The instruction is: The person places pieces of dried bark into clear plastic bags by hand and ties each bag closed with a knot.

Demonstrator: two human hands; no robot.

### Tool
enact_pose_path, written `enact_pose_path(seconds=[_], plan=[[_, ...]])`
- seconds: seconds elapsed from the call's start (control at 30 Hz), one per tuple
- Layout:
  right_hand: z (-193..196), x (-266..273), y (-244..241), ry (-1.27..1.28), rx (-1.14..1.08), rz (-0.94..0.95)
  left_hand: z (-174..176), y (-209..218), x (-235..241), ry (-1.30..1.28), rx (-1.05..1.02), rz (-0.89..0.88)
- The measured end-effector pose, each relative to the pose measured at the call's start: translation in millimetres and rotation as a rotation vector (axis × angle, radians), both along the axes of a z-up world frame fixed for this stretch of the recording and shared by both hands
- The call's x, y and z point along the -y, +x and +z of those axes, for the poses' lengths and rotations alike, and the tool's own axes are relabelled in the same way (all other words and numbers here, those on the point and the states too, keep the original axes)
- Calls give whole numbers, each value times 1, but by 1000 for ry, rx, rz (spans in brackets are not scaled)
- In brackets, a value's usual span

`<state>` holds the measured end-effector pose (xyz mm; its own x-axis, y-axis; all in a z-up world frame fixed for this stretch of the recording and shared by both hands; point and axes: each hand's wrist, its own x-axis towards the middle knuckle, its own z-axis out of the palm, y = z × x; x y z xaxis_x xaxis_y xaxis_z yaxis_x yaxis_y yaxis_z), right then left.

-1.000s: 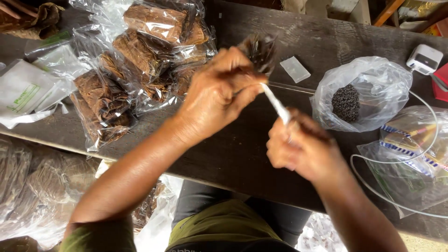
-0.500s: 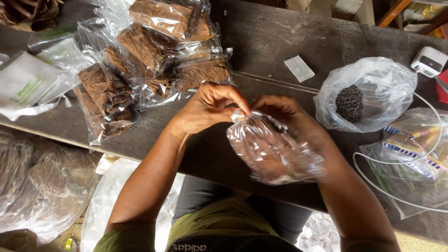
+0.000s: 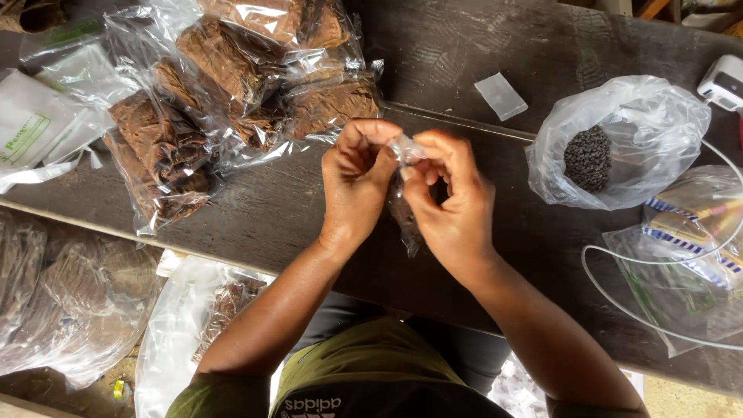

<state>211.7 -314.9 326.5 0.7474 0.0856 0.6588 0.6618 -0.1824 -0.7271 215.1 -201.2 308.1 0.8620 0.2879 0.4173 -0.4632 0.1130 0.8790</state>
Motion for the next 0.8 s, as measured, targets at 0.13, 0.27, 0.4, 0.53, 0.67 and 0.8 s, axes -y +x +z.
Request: enact_pose_path(seconds=[0.13,0.27,0.4,0.53,0.67,0.8], plan=[[-5,-1,3,-73,118,-107,13,-8,15,-90,-35,35],[-5,1,1,-103,152,-163,12,-8,20,-118,-29,6],[-8,6,5,-92,103,-155,4,-8,23,-136,-51,-36],[-1,8,4,-70,2,-125,1,-8,14,-46,-16,33],[-3,13,13,26,-93,-3,6,-7,9,21,53,-20],[6,18,15,-16,-36,72,9,0,0,-67,11,-253]])
